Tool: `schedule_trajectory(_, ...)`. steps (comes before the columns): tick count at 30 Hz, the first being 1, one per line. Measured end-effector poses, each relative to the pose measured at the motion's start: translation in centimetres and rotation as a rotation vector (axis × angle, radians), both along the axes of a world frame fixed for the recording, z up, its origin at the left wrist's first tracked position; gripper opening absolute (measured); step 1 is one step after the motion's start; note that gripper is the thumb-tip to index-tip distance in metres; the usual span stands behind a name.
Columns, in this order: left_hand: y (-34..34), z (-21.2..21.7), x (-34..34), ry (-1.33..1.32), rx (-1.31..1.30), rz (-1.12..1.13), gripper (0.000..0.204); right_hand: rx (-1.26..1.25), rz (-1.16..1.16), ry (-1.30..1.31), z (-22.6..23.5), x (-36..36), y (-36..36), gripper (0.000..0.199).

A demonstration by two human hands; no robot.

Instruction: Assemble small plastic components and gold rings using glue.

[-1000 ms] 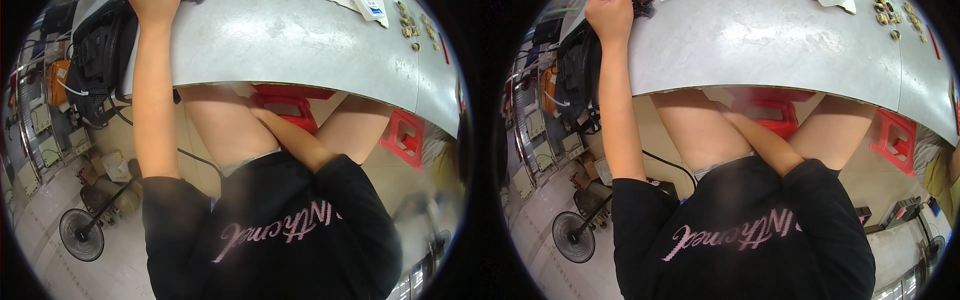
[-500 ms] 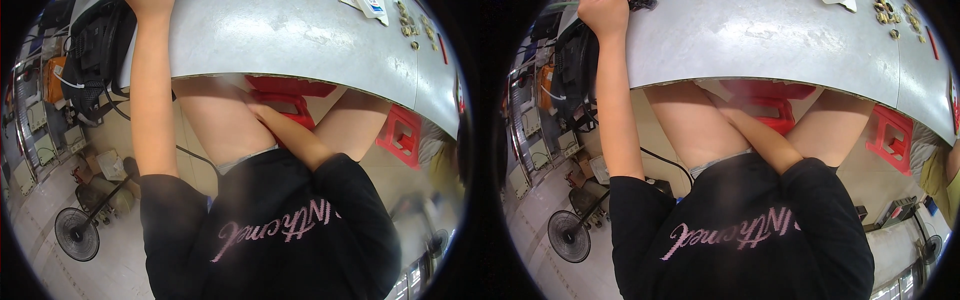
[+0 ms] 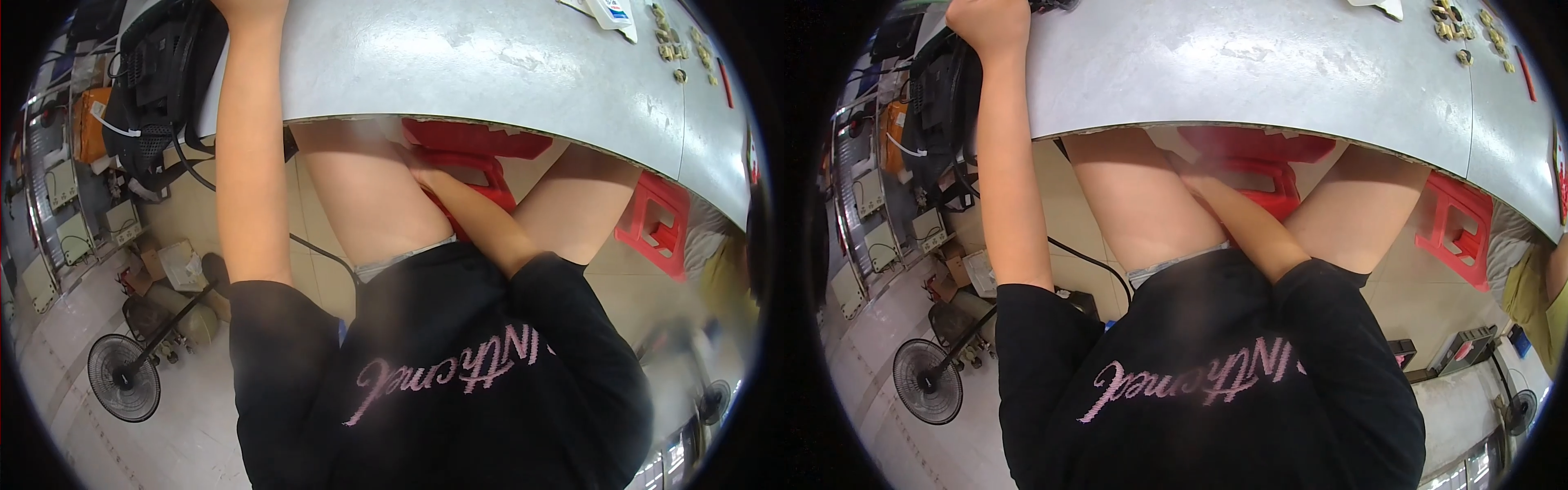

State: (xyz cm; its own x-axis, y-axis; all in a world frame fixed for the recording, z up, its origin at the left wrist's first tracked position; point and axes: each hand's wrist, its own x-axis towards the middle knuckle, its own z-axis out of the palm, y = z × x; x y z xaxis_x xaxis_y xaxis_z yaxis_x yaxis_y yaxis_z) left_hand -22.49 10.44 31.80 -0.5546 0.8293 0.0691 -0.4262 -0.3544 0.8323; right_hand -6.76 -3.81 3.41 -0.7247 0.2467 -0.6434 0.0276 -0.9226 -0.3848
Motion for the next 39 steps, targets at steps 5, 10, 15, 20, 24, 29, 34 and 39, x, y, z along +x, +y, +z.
schedule_trajectory(5, 0.9, -2.1, -0.1, 1.089, -0.078, 0.445, 0.014, 0.059, -0.003, 0.005, -1.0, -0.1, -1.0, 0.044)
schedule_trajectory(10, 1.2, -2.8, -1.3, 1.15, 0.027, 0.424, 0.014, 0.107, 0.007, 0.022, -3.0, 3.9, -0.9, 0.043)
schedule_trajectory(15, 0.9, -2.3, -0.9, 1.152, -0.007, 0.451, 0.013, 0.159, 0.026, 0.039, -4.3, 0.3, -1.1, 0.043)
schedule_trajectory(20, 1.1, -2.3, -0.4, 1.203, -0.046, 0.502, 0.011, 0.215, 0.039, 0.049, -5.9, 0.1, -1.0, 0.043)
schedule_trajectory(24, 0.6, -1.6, -0.7, 1.272, -0.027, 0.559, 0.011, 0.257, 0.057, 0.077, -6.6, -0.6, -1.5, 0.042)
schedule_trajectory(29, 0.0, -0.6, -0.3, 0.687, -0.087, 0.296, 0.011, 0.316, 0.078, 0.089, -7.9, -0.9, -1.8, 0.042)
schedule_trajectory(34, 1.1, -2.2, 0.0, 1.269, -0.017, 0.555, 0.01, 0.372, 0.073, 0.098, -10.0, 0.6, -0.9, 0.042)
schedule_trajectory(39, 0.6, -2.2, -0.5, 1.315, -0.051, 0.566, 0.011, 0.398, 0.12, -0.001, -2.4, 0.9, 0.1, 0.041)
